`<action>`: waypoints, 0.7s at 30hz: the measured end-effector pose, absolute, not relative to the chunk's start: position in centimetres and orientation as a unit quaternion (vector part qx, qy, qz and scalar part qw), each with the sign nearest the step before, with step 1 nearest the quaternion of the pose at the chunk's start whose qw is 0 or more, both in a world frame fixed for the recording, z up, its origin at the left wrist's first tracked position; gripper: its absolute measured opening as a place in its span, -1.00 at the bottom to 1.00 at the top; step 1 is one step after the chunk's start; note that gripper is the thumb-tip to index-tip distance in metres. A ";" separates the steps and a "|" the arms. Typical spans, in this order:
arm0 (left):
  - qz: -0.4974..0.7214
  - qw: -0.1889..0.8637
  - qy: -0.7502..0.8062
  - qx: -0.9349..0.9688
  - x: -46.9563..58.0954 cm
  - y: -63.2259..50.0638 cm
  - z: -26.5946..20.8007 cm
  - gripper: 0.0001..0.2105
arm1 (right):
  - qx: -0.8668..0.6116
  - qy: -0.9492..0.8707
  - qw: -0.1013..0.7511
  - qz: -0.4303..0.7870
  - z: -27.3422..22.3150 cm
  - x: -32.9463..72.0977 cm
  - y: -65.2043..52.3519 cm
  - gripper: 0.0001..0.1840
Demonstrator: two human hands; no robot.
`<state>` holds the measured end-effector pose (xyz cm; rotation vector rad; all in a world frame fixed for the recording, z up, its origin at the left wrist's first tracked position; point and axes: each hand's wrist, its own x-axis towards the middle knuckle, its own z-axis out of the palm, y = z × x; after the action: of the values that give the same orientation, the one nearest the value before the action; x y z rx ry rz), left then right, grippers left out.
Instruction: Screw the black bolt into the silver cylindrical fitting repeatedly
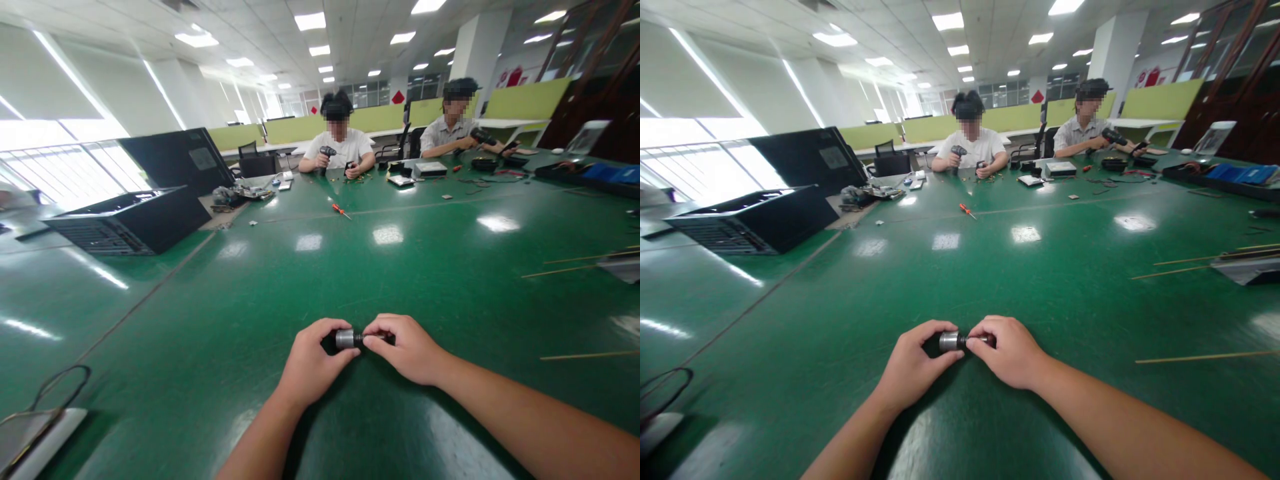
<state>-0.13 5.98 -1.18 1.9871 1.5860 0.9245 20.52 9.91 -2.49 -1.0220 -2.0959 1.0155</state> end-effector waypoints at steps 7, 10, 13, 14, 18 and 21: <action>0.357 0.173 0.589 0.704 -0.3 5.9 -1.1 -0.78 | -0.392 -0.747 0.365 0.394 -2.5 20.5 10.0 -0.74; 0.348 0.138 0.622 0.687 -0.9 5.7 -0.7 -0.81 | -0.414 -0.681 0.433 0.421 -2.9 20.6 10.5 -0.65; 0.361 0.113 0.663 0.646 -2.0 5.4 0.3 -0.78 | -0.404 -0.641 0.454 0.468 -3.3 20.7 11.1 -0.61; 0.377 0.116 0.673 0.626 -2.5 5.2 0.8 -0.73 | -0.399 -0.637 0.451 0.481 -3.4 20.7 11.3 -0.60; 0.430 0.156 0.689 0.562 -5.4 3.2 2.8 -0.48 | -0.385 -0.649 0.437 0.489 -3.6 20.4 11.3 -0.60; 0.400 0.130 0.721 0.551 -9.2 -0.3 3.3 -0.47 | -0.377 -0.661 0.431 0.485 -3.6 20.3 11.3 -0.60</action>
<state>-9.18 -0.35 3.34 1.6003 2.0936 1.1636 20.29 11.31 -3.62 -0.9392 -1.6472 1.2100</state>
